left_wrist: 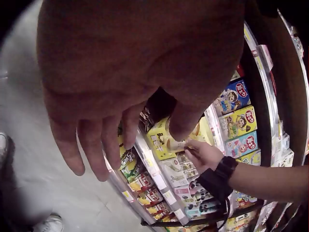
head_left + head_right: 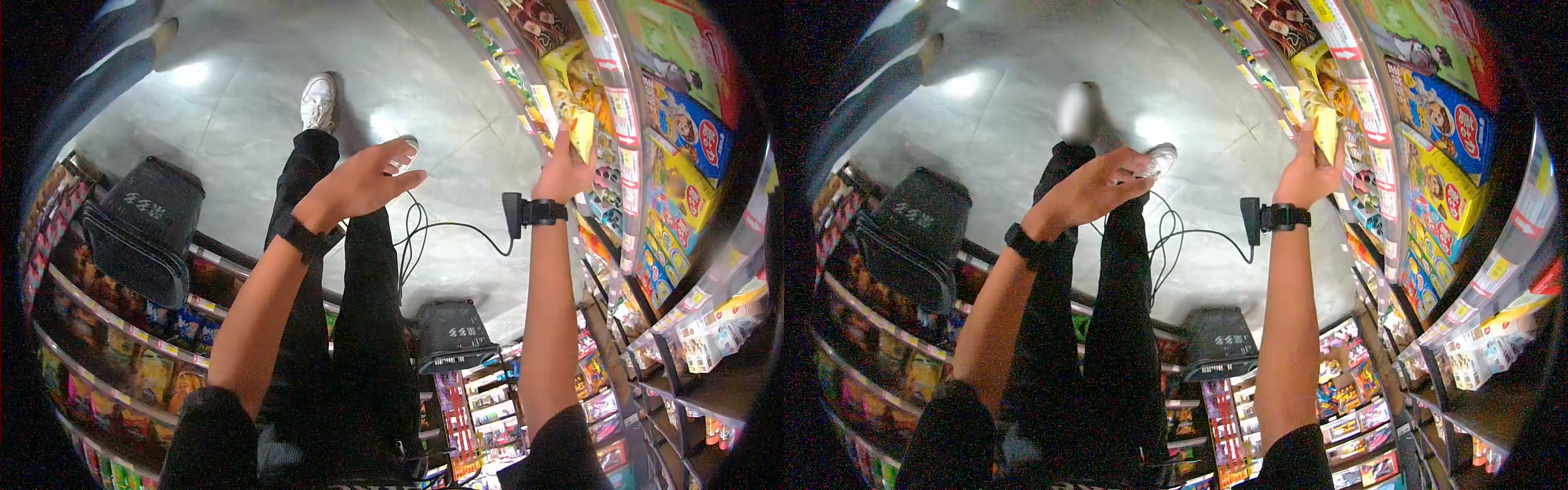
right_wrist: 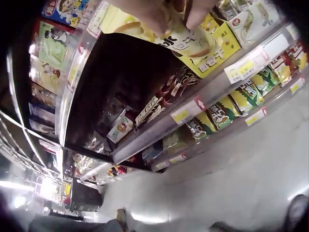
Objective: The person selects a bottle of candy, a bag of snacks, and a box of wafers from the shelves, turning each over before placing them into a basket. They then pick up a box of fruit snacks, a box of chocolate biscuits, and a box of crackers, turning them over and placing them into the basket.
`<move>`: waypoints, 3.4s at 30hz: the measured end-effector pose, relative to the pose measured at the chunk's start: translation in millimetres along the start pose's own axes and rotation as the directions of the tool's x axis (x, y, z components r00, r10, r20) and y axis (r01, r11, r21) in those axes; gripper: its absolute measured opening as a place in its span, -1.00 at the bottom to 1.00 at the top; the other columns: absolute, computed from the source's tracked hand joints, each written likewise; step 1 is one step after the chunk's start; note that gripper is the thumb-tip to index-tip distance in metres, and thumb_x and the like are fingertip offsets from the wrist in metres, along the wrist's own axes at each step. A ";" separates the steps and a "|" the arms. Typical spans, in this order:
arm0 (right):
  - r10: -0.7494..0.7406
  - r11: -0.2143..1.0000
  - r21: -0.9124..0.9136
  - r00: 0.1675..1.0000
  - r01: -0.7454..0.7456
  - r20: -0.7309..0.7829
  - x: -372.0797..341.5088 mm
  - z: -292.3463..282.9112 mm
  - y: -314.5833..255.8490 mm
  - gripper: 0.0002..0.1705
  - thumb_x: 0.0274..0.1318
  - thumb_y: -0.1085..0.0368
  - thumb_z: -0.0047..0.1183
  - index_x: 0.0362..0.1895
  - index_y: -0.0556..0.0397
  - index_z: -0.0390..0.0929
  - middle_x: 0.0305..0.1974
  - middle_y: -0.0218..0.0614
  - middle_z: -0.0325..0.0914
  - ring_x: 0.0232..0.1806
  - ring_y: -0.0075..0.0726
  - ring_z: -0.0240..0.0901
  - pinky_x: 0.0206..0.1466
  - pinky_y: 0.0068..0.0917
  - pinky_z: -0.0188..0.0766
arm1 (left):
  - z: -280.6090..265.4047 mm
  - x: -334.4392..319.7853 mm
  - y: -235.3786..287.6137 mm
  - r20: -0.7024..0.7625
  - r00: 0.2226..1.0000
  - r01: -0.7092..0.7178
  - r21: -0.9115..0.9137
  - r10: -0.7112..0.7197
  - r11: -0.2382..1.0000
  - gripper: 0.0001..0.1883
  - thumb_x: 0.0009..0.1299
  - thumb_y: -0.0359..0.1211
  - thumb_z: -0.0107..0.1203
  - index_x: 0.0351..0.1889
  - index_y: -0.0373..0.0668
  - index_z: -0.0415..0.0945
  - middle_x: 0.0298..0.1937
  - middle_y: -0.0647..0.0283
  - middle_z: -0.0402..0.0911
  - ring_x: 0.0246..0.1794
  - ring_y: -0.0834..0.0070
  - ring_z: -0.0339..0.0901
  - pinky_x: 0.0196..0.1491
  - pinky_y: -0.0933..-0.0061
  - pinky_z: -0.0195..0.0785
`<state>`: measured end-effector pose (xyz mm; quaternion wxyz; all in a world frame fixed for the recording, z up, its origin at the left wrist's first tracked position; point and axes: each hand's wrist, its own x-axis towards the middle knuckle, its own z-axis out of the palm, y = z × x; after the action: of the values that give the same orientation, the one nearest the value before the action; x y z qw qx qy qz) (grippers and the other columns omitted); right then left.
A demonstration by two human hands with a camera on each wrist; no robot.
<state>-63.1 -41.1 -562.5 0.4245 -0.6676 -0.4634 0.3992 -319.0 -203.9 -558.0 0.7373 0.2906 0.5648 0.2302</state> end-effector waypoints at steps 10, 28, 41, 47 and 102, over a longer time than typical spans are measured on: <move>-0.170 0.985 0.002 0.983 0.170 -0.063 34.1 32.9 -8.3 -0.52 0.21 0.50 0.23 0.20 0.35 0.45 0.08 -0.05 0.61 0.08 -0.25 0.59 0.16 -0.38 0.53 | -20.1 -12.4 -7.5 -0.044 0.999 0.006 -0.012 -0.007 1.000 -0.52 0.53 -0.11 0.13 0.23 -0.28 0.44 0.09 0.01 0.62 0.08 0.28 0.60 0.11 0.35 0.45; 0.026 0.998 -0.050 0.980 -0.037 -0.198 66.6 -5.6 39.2 -0.50 0.26 0.32 0.21 0.20 0.33 0.44 0.07 -0.07 0.60 0.00 -0.26 0.63 0.07 -0.34 0.62 | -41.2 -17.9 -10.6 -0.057 0.995 0.087 -0.009 -0.087 0.996 -0.60 0.56 -0.12 0.07 0.16 -0.23 0.49 0.02 0.11 0.64 0.01 0.38 0.59 0.09 0.36 0.45; 0.557 0.824 -0.128 0.750 -0.551 0.358 169.7 -58.6 89.9 -0.30 0.40 0.16 -0.24 0.55 0.05 0.01 0.54 -0.12 0.03 0.53 0.09 0.07 0.55 -0.14 0.13 | -18.7 -36.1 -46.2 -0.224 0.975 0.024 0.109 0.001 0.994 -0.43 0.46 0.03 0.05 0.19 -0.26 0.46 0.07 -0.10 0.65 0.13 -0.02 0.59 0.17 0.14 0.43; 0.550 0.829 -0.311 0.782 -0.466 0.295 132.5 -32.5 84.6 -0.45 0.43 0.10 -0.01 0.38 0.04 0.27 0.31 -0.21 0.41 0.36 0.00 0.36 0.36 -0.03 0.40 | -14.0 -75.3 -67.1 -0.233 0.970 -0.083 -0.040 0.071 0.996 -0.61 0.56 -0.16 0.06 0.13 -0.30 0.49 0.00 0.09 0.66 0.02 0.40 0.60 0.06 0.37 0.47; 0.543 0.319 -0.441 0.543 -0.839 -0.640 -612.5 -581.8 449.0 -0.07 -0.06 -0.14 0.43 0.16 0.33 0.37 -0.03 0.24 0.58 -0.03 0.38 0.56 -0.02 0.18 0.53 | 389.1 -261.8 -336.4 -0.064 0.971 0.231 0.495 -0.231 0.838 -0.66 0.54 -0.19 0.11 0.08 -0.26 0.52 -0.21 0.26 0.64 -0.25 0.60 0.52 -0.20 0.44 0.43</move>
<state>447.4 -836.5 -710.9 -0.0087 -0.9700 -0.1462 0.1940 -6.2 -688.2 -531.4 0.6590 0.4008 0.6363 -0.0139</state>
